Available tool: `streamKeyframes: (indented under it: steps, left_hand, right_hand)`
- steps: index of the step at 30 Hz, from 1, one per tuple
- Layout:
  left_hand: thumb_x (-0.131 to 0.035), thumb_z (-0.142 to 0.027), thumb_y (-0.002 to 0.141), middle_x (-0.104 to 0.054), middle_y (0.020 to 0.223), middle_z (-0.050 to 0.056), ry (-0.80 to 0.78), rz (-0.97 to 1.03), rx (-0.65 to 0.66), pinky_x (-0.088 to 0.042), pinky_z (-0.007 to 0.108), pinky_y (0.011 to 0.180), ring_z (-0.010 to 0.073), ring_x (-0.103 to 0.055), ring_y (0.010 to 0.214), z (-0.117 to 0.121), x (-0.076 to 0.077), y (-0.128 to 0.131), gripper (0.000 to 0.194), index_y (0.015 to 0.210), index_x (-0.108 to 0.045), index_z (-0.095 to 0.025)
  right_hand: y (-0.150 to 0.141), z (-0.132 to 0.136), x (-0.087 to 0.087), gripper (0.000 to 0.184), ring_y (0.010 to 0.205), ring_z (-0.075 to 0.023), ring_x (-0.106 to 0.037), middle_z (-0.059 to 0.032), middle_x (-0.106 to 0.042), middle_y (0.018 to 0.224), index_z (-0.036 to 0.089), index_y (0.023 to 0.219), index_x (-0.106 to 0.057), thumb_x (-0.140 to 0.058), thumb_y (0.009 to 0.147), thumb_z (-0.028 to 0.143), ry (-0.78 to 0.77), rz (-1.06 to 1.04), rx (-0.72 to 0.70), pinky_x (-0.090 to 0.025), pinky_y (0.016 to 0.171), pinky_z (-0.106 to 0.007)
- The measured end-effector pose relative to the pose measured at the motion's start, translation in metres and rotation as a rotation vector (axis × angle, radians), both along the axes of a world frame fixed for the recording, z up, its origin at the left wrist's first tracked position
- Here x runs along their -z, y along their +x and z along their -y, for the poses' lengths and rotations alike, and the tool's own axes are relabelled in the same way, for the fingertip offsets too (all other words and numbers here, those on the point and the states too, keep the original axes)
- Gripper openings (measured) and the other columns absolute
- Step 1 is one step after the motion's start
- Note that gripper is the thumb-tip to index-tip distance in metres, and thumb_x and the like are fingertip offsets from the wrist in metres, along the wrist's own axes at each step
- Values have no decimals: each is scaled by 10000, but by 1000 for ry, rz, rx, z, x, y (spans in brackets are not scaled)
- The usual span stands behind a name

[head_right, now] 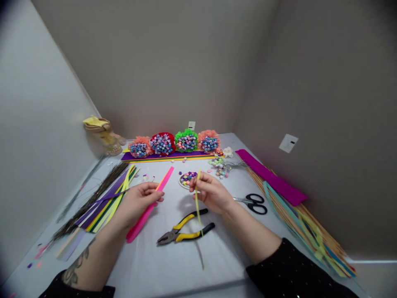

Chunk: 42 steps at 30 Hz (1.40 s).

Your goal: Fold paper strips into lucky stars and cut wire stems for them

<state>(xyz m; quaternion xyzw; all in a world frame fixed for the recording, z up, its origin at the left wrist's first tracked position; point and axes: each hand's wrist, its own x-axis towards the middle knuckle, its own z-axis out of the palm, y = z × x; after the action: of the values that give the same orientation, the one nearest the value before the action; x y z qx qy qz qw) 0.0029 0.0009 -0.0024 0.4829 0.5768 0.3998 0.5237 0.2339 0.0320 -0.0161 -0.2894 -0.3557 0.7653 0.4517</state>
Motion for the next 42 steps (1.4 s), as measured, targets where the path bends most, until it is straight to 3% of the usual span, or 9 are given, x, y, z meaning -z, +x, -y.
streamKeyframes:
  steps: [6, 12, 18, 22, 27, 30, 32, 36, 42]
  left_hand:
    - [-699, -295, 673, -664, 659, 32, 10, 55, 45, -441, 222, 584, 135, -627, 618, 10, 15, 21, 241, 830, -618, -130]
    - [-696, -319, 664, -643, 627, 19, 8, 59, 29, -444, 218, 547, 154, -642, 605, 10, 17, 21, 256, 812, -600, -134]
    - [-577, -388, 740, -679, 737, 54, 142, -362, -166, -447, 238, 491, 184, -652, 606, -13, 17, -12, 312, 922, -620, -139]
    - [-503, -369, 794, -720, 814, 54, 292, -918, -228, -459, 277, 691, 204, -650, 735, -26, 8, -53, 280, 921, -680, -193]
    - [-416, -406, 848, -713, 952, 75, 184, -1229, -318, -441, 307, 718, 258, -626, 853, -30, -4, -104, 363, 1035, -674, -231]
    - [-437, -346, 838, -637, 1150, 103, 244, -1392, -299, -421, 337, 843, 286, -560, 1030, -33, 0, -106, 376, 1126, -626, -194]
    - [-453, -366, 831, -632, 1125, 116, 243, -1444, -252, -416, 347, 872, 291, -547, 1039, -35, 6, -97, 366, 1082, -638, -176]
    - [-453, -489, 812, -638, 1033, 153, 102, -1457, -245, -464, 379, 760, 317, -586, 952, -39, 17, -80, 450, 1055, -615, -147]
    - [-424, -301, 837, -679, 939, 129, 24, -1344, -368, -467, 347, 700, 278, -636, 864, -43, 23, -87, 296, 1066, -554, -166]
  right_hand:
    - [-24, 13, 15, 194, 566, -78, -472, 20, -543, 660, 178, 717, -621, -774, 650, 276, 97, 46, -41, -395, 547, -207]
    - [-27, 17, 19, 209, 544, -84, -432, 26, -520, 631, 179, 697, -599, -755, 672, 315, 137, 128, -6, -327, 523, -217]
    - [-25, 14, 17, 251, 554, -90, -435, 21, -535, 624, 172, 676, -590, -766, 642, 347, 134, 176, 25, -315, 530, -222]
    - [-22, 13, 16, 256, 552, -95, -433, 16, -549, 622, 175, 678, -592, -768, 632, 356, 119, 176, 53, -310, 526, -227]
    - [-20, 12, 14, 242, 553, -97, -427, 14, -541, 615, 175, 659, -619, -780, 609, 349, 100, 210, 85, -321, 531, -233]
    - [-20, 11, 13, 252, 532, -95, -409, 15, -530, 596, 173, 636, -631, -790, 584, 361, 86, 256, 100, -308, 515, -235]
    - [-20, 10, 12, 259, 520, -90, -396, 19, -524, 585, 173, 628, -631, -797, 569, 362, 83, 270, 107, -290, 505, -232]
    - [-18, 9, 12, 254, 512, -84, -382, 30, -505, 563, 176, 623, -623, -791, 579, 361, 105, 277, 105, -272, 503, -232]
    - [-15, 9, 13, 257, 519, -83, -382, 27, -511, 577, 174, 629, -625, -793, 578, 362, 107, 268, 107, -274, 507, -232]
